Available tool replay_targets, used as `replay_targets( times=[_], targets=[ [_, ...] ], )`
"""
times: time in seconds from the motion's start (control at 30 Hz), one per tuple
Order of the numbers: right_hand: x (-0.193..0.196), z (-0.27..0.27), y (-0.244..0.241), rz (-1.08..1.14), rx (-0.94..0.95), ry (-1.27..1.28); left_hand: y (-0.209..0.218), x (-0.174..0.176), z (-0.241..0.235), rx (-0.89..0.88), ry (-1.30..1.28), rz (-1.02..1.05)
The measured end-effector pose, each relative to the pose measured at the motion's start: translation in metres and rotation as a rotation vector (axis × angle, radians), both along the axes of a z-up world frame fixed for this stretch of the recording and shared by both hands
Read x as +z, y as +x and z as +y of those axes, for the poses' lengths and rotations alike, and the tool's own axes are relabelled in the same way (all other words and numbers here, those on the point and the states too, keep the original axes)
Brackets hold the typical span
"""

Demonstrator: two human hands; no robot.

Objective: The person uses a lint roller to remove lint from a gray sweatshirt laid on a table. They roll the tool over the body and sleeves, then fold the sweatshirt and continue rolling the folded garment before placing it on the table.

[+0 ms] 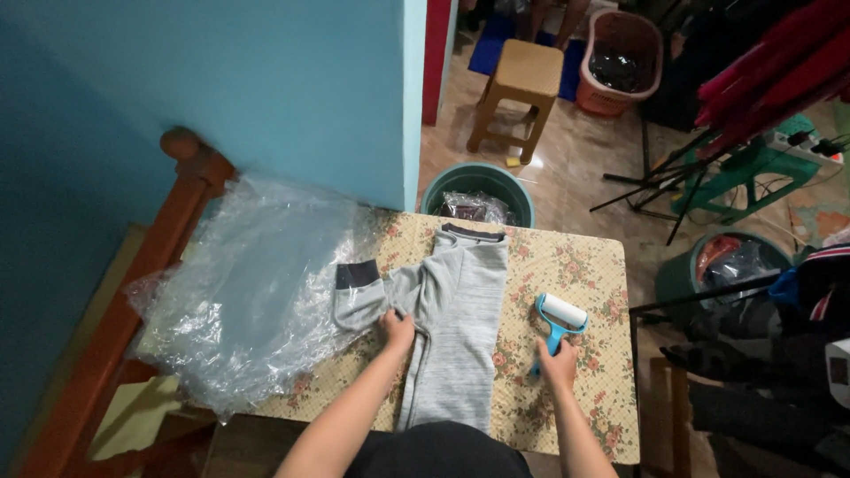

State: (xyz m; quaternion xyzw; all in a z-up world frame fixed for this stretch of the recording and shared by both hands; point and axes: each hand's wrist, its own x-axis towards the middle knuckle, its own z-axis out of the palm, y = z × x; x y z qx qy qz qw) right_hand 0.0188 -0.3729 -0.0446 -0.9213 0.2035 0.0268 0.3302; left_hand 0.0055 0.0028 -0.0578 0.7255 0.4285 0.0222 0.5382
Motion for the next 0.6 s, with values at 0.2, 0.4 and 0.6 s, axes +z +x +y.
replay_targets(
  times=[0.2,0.4,0.6],
  targets=[
    [-0.038,-0.026,0.014,0.152,-0.137,0.192,0.045,-0.02,0.006,0.092,0.0,-0.072],
    [-0.016,-0.009,0.005,0.082,-0.274,0.397,0.047,0.053,-0.004,-0.047,0.505,-0.627],
    [-0.019,-0.005,0.014,0.0,-0.363,0.493,0.049,0.088,-0.028,-0.203,0.554,-0.749]
  ],
)
